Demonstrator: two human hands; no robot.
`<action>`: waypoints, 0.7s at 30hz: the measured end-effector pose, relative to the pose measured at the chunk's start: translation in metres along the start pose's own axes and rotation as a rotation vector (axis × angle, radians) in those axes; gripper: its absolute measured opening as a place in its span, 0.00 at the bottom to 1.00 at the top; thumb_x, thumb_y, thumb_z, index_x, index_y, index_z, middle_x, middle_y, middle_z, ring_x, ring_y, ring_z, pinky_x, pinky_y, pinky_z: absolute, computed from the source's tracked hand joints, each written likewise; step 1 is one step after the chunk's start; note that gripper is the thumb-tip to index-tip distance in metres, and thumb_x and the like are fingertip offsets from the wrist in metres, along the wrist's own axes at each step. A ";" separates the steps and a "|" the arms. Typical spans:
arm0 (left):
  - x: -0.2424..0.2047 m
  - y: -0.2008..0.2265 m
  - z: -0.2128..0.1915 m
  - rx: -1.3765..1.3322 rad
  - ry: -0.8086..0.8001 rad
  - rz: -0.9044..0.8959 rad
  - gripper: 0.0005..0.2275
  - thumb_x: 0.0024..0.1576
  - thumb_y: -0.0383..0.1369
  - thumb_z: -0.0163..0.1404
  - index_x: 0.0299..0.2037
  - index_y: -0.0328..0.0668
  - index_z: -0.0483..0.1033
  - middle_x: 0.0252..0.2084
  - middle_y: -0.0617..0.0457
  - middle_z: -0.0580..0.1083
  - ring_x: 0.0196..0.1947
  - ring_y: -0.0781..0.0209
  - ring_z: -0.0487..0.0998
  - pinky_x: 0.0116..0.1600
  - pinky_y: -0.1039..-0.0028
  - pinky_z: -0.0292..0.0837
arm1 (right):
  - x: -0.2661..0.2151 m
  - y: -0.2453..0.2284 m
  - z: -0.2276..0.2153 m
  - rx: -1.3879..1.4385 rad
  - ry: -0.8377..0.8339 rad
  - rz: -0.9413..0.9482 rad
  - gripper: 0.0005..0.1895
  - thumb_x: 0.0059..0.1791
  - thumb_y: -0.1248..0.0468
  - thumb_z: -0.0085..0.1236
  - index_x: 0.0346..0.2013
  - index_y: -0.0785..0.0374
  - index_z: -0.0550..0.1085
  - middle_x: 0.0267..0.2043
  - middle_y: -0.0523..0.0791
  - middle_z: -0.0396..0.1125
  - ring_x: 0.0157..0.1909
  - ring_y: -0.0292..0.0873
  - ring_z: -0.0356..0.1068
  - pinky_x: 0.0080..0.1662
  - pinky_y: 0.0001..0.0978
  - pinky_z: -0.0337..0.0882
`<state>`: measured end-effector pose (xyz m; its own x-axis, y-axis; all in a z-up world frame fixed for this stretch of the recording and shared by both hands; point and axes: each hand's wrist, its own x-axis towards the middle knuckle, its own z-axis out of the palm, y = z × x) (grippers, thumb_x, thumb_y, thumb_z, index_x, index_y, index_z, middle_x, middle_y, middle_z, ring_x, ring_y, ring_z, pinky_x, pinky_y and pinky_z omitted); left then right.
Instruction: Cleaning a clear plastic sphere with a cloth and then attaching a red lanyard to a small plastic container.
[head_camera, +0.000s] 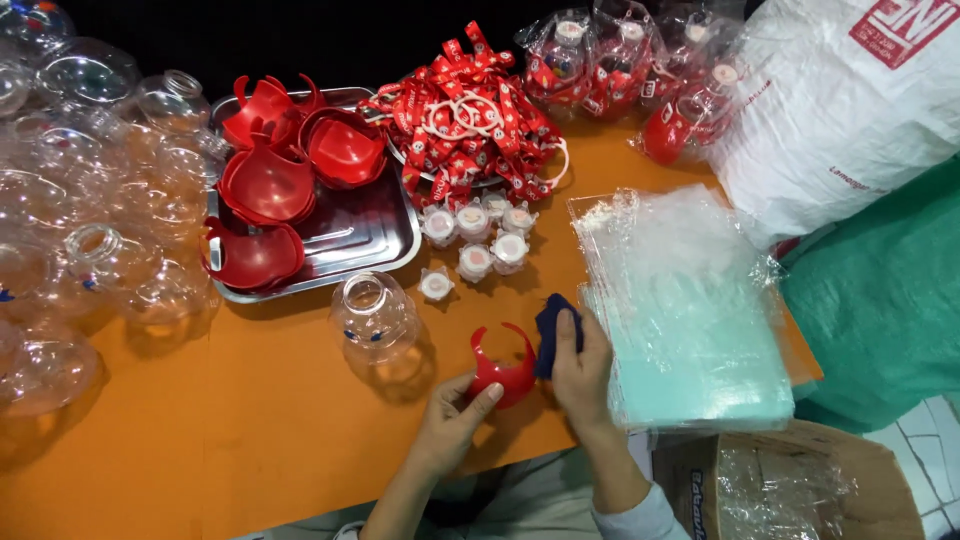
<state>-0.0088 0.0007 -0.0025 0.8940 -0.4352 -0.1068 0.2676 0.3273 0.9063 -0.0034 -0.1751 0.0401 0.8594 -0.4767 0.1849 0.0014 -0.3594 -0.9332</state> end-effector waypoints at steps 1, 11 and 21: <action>0.002 -0.003 -0.002 -0.027 0.009 0.011 0.16 0.58 0.36 0.55 0.50 0.32 0.82 0.48 0.47 0.82 0.48 0.59 0.80 0.54 0.72 0.78 | -0.006 -0.002 0.004 -0.063 0.014 -0.090 0.17 0.58 0.53 0.42 0.40 0.62 0.73 0.36 0.44 0.65 0.39 0.41 0.65 0.40 0.32 0.65; 0.003 -0.006 -0.012 -0.207 0.087 0.007 0.15 0.66 0.33 0.40 0.52 0.36 0.79 0.51 0.46 0.80 0.52 0.57 0.80 0.61 0.69 0.73 | -0.091 -0.009 0.046 -0.366 -0.314 -0.540 0.30 0.57 0.63 0.38 0.74 0.67 0.53 0.79 0.51 0.47 0.81 0.61 0.37 0.76 0.62 0.35; 0.010 -0.057 -0.030 -0.196 0.043 0.249 0.10 0.63 0.19 0.42 0.49 0.21 0.75 0.54 0.32 0.75 0.57 0.50 0.75 0.68 0.63 0.71 | -0.039 -0.022 0.018 -0.145 -0.245 -0.318 0.30 0.57 0.45 0.37 0.63 0.66 0.65 0.61 0.54 0.64 0.61 0.53 0.67 0.60 0.42 0.69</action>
<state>-0.0042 0.0025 -0.0677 0.9539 -0.2870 0.0872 0.0994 0.5767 0.8109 -0.0278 -0.1339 0.0482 0.9241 -0.1252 0.3610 0.2288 -0.5753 -0.7853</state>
